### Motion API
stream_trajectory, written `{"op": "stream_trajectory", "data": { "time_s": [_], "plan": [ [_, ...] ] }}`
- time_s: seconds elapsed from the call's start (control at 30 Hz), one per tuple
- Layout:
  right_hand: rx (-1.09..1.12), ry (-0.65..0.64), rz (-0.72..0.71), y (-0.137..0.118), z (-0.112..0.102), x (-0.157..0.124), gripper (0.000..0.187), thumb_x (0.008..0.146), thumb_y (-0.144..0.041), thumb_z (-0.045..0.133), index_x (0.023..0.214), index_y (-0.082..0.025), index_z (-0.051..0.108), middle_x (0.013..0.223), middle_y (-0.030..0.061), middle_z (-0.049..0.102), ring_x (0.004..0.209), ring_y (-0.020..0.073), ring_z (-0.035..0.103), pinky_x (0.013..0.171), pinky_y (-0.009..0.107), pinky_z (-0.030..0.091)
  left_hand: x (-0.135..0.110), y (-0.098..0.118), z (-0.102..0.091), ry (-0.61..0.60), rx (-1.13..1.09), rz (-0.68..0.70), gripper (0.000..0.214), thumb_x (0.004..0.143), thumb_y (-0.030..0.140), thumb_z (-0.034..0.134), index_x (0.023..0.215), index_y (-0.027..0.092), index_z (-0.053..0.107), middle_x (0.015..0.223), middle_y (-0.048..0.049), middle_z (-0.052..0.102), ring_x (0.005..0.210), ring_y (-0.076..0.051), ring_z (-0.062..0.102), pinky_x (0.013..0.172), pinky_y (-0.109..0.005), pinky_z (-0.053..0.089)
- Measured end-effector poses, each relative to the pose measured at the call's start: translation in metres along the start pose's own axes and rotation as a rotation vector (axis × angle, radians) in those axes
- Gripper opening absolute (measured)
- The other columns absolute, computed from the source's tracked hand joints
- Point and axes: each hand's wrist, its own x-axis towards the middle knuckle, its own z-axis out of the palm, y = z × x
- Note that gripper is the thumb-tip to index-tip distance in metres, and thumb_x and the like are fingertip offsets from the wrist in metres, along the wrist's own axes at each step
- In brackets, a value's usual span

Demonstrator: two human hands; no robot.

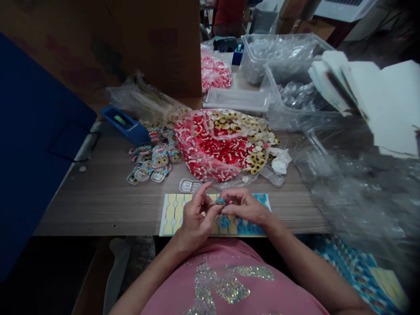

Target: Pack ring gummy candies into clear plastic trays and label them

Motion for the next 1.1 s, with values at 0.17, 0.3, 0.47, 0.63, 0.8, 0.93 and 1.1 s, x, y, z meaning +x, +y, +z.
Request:
{"op": "stream_trajectory", "data": {
  "time_s": [0.17, 0.3, 0.47, 0.63, 0.8, 0.93, 1.1],
  "plan": [
    [0.165, 0.199, 0.121, -0.002, 0.005, 0.004, 0.013, 0.06, -0.024, 0.071, 0.067, -0.019, 0.061, 0.055, -0.0081, 0.047, 0.05, 0.0069, 0.038, 0.048, 0.02, 0.03, 0.013, -0.002, 0.002, -0.039, -0.033, -0.102, 0.026, 0.083, 0.034, 0.064, 0.102, 0.017, 0.067, 0.076, -0.0001, 0.057, 0.056, -0.009, 0.055, 0.05, -0.021, 0.045],
    [-0.013, 0.21, 0.147, -0.01, -0.001, 0.007, 0.018, 0.056, -0.015, 0.068, 0.061, -0.018, 0.051, 0.056, -0.009, 0.043, 0.053, 0.0064, 0.036, 0.05, 0.02, 0.029, 0.018, -0.003, -0.005, -0.258, -0.069, -0.25, 0.022, 0.081, 0.036, 0.065, 0.087, 0.015, 0.065, 0.073, -0.0005, 0.061, 0.059, -0.011, 0.057, 0.054, -0.021, 0.045],
    [-0.282, 0.118, 0.05, -0.019, -0.004, 0.017, 0.038, 0.059, -0.008, 0.065, 0.092, -0.023, 0.054, 0.056, -0.0123, 0.042, 0.051, 0.0075, 0.037, 0.048, 0.019, 0.03, 0.028, -0.003, -0.011, -0.336, -0.196, -0.278, 0.022, 0.075, 0.033, 0.072, 0.083, 0.013, 0.067, 0.069, -0.0003, 0.064, 0.061, -0.01, 0.056, 0.059, -0.021, 0.045],
    [-0.68, 0.468, -0.374, -0.038, 0.001, 0.01, 0.053, 0.075, -0.011, 0.065, 0.124, -0.024, 0.051, 0.099, 0.0032, 0.063, 0.09, 0.0191, 0.058, 0.08, 0.035, 0.047, 0.035, -0.007, -0.01, -0.019, -0.348, -0.292, 0.029, 0.068, 0.036, 0.078, 0.083, 0.014, 0.065, 0.07, -0.0016, 0.067, 0.057, -0.012, 0.059, 0.054, -0.023, 0.05],
    [-0.994, 0.748, -0.646, -0.037, 0.016, -0.015, 0.014, 0.082, -0.012, 0.065, 0.091, -0.022, 0.065, 0.079, 0.0018, 0.062, 0.076, 0.0174, 0.054, 0.074, 0.036, 0.041, 0.035, -0.006, -0.003, 0.184, -0.413, -0.181, 0.025, 0.071, 0.033, 0.077, 0.082, 0.015, 0.063, 0.065, 0.0021, 0.065, 0.053, -0.008, 0.058, 0.055, -0.021, 0.049],
    [-1.029, 0.72, -0.602, -0.022, 0.025, -0.011, 0.006, 0.085, -0.016, 0.065, 0.091, -0.018, 0.067, 0.077, 0.0033, 0.065, 0.073, 0.0178, 0.053, 0.073, 0.036, 0.038, 0.032, 0.001, 0.006, 0.21, -0.437, -0.132, 0.024, 0.072, 0.03, 0.077, 0.086, 0.015, 0.064, 0.071, 0.0002, 0.07, 0.058, -0.009, 0.062, 0.059, -0.021, 0.052],
    [-0.743, 0.632, -0.538, -0.018, 0.023, -0.002, 0.01, 0.089, -0.013, 0.057, 0.086, -0.016, 0.065, 0.077, 0.004, 0.061, 0.077, 0.0173, 0.052, 0.073, 0.033, 0.041, 0.023, 0.001, 0.009, 0.157, -0.483, -0.048, 0.022, 0.074, 0.027, 0.076, 0.092, 0.018, 0.067, 0.075, 0.0006, 0.072, 0.06, -0.01, 0.064, 0.061, -0.022, 0.053]
  ]
}}
